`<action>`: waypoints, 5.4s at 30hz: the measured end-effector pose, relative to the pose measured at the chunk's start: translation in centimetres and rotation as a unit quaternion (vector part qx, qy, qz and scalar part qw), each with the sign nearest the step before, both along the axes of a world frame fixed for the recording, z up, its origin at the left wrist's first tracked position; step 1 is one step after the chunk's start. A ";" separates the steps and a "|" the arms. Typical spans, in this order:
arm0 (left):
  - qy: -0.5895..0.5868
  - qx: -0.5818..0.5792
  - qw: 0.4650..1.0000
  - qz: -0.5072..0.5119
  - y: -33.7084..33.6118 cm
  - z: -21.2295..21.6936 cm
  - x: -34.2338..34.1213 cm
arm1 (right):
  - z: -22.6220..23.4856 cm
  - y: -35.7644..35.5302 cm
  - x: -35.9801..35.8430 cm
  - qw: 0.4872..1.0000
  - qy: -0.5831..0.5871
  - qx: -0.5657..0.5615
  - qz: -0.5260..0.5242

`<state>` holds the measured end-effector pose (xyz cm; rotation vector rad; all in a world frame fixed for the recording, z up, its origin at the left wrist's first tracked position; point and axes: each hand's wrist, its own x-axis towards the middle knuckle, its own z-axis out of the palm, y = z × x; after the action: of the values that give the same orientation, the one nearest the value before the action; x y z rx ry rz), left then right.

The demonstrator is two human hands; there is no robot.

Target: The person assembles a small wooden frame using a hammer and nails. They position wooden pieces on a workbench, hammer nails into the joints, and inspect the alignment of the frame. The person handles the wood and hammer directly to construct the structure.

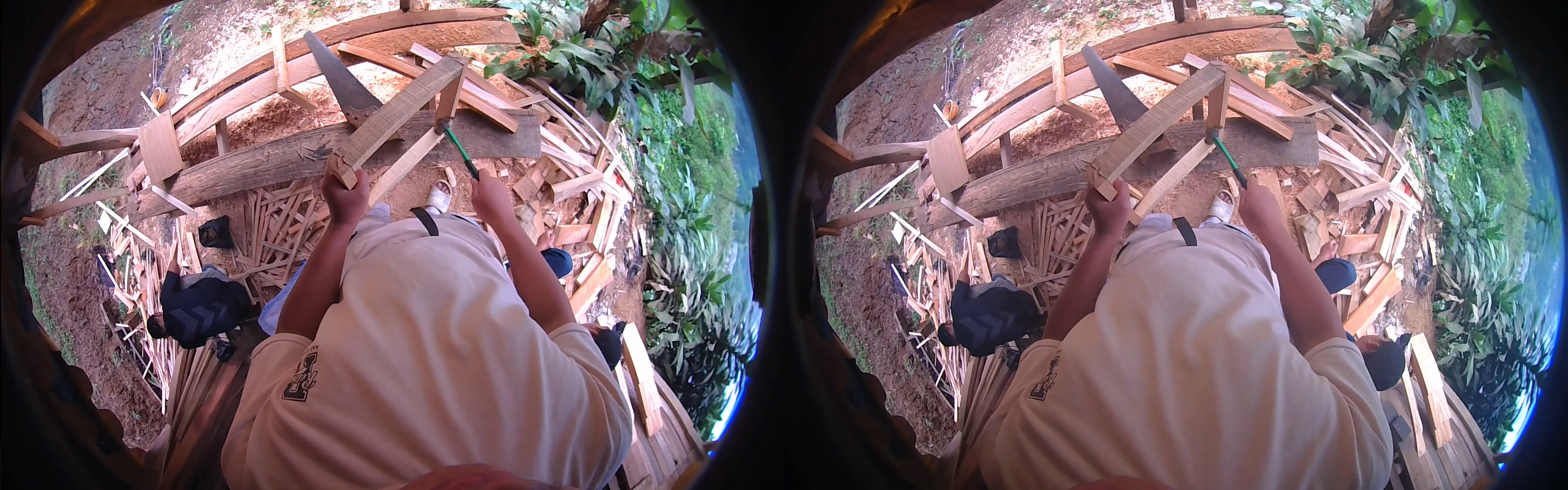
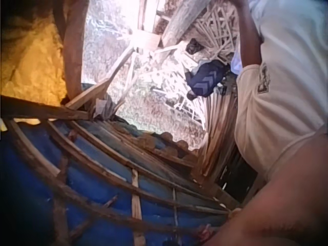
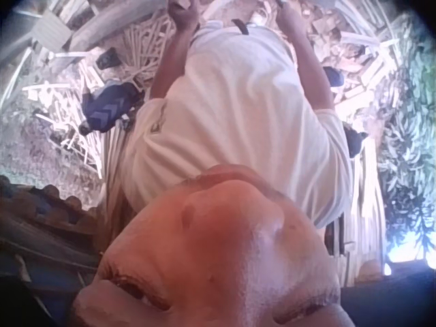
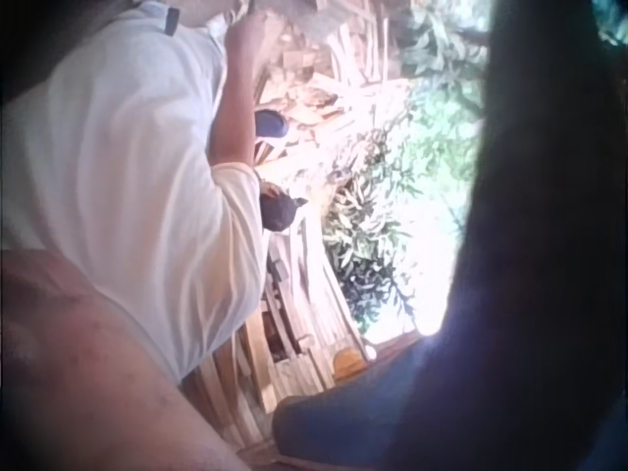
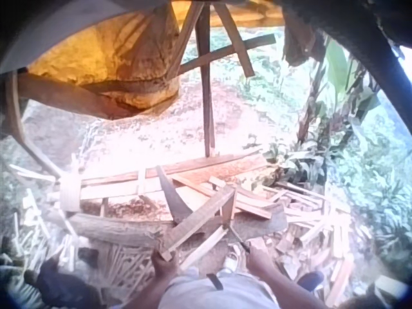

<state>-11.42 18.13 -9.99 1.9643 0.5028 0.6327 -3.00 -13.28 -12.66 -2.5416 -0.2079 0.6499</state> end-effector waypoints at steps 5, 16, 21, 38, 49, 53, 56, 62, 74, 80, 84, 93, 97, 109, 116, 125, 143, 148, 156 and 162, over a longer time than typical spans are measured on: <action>0.005 0.000 1.000 -0.001 -0.5 0.2 -0.3 | 0.3 0.4 -0.6 0.999 -0.022 0.033 -0.035; 0.022 -0.041 0.998 0.038 -0.5 0.7 -0.2 | -1.2 0.3 0.3 1.000 -0.001 0.020 -0.012; 0.005 0.030 0.999 0.022 0.1 0.4 0.0 | 0.0 0.2 1.5 1.000 -0.004 0.021 0.008; 0.072 -0.272 0.944 0.170 2.2 4.0 5.5 | 1.7 -5.6 -4.3 0.991 0.027 0.115 -0.069; 0.063 -0.573 0.789 0.214 10.4 9.8 10.5 | 4.6 -2.7 -2.4 0.933 -0.059 0.277 -0.224; 0.033 -0.560 0.811 0.165 9.1 12.2 11.3 | 4.3 -0.1 -0.7 0.911 -0.094 0.323 -0.238; 0.012 -0.577 0.808 0.119 7.7 13.8 11.9 | 3.8 1.1 0.3 0.902 -0.078 0.346 -0.248; 0.030 -0.527 0.844 0.096 4.6 16.2 12.1 | 6.2 1.6 0.7 0.923 -0.098 0.296 -0.225; -0.070 -0.518 0.852 0.029 1.0 14.7 12.4 | 5.8 -0.6 0.1 0.899 -0.048 0.343 -0.269; -0.103 -0.518 0.842 0.109 -4.4 10.7 12.0 | 12.7 -3.6 -1.4 0.939 -0.021 0.265 -0.218; -0.131 -0.524 0.839 0.064 -3.9 9.3 12.0 | 14.9 -4.3 -2.6 0.967 -0.071 0.187 -0.155; -0.075 -0.466 0.881 0.032 -7.4 11.3 12.3 | 23.1 -2.3 -4.8 0.955 -0.205 0.171 -0.130; -0.046 -0.462 0.885 0.030 -7.1 10.3 12.8 | 21.1 -1.8 -5.7 0.952 -0.230 0.131 -0.155; -0.028 -0.436 0.899 0.039 -6.6 8.4 13.5 | 22.2 -0.8 -5.7 0.923 -0.238 0.165 -0.255; -0.037 -0.441 0.895 0.052 -7.3 9.7 13.4 | 21.5 -1.3 -4.9 0.977 -0.106 0.093 -0.158; -0.019 -0.400 0.913 0.078 -7.0 7.7 14.4 | 17.2 -2.2 -5.2 0.988 -0.098 0.018 -0.122; -0.069 -0.303 0.949 -0.054 10.9 22.0 6.5 | 11.7 -5.2 -0.1 0.919 0.035 0.276 -0.280; 0.052 -0.156 0.965 -0.206 17.4 20.8 3.4 | 6.6 -2.9 0.5 0.973 -0.008 0.167 -0.162; 0.351 0.215 0.895 -0.174 22.9 12.8 0.7 | 2.5 4.4 -1.9 0.982 -0.001 0.110 -0.150; 0.392 0.281 0.848 -0.219 26.7 3.4 2.7 | 4.7 9.6 -3.2 0.987 -0.017 0.078 -0.142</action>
<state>-8.74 44.87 -6.60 2.7654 0.3318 -0.4111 -6.23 -3.71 -7.96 -2.3718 0.0885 0.4600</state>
